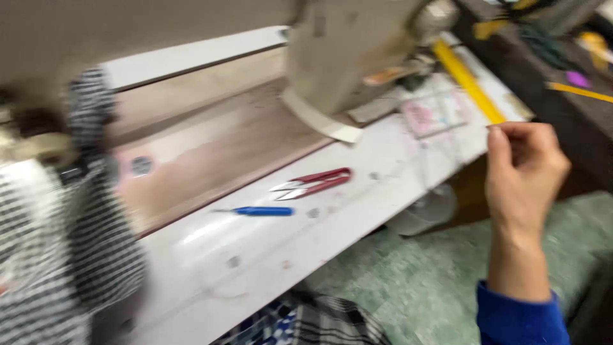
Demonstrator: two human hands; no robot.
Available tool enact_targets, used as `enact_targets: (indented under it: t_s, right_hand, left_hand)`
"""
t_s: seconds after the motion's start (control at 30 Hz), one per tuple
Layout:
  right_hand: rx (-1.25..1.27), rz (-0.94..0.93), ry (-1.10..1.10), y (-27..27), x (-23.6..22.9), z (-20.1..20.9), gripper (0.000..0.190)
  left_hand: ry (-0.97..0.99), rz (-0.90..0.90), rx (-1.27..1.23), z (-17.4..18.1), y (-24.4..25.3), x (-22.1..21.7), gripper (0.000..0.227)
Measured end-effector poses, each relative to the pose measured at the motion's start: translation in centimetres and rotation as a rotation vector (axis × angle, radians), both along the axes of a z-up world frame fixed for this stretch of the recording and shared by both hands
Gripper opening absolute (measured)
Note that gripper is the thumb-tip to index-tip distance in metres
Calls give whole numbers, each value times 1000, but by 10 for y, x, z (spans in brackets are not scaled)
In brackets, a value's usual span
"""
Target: Unpicking stitches from a checkered garment using a seam ripper at a sewing station
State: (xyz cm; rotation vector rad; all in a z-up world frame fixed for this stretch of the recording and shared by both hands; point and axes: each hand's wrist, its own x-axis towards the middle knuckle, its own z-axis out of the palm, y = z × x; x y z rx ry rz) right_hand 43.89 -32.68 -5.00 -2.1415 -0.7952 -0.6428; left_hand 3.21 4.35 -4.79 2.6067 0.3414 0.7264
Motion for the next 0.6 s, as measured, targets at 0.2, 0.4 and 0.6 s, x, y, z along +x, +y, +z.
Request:
enact_targets:
  t_s: [0.2, 0.4, 0.6]
  right_hand:
    - [-117, 838, -85, 144, -135, 34, 28]
    - [-398, 1378, -253, 244, -198, 25, 51]
    - [-213, 1616, -257, 254, -218, 26, 12]
  left_hand:
    - [69, 168, 143, 7, 12, -55, 25]
    - [14, 41, 222, 18, 13, -48, 25]
    - [16, 2, 265, 34, 9, -40, 23]
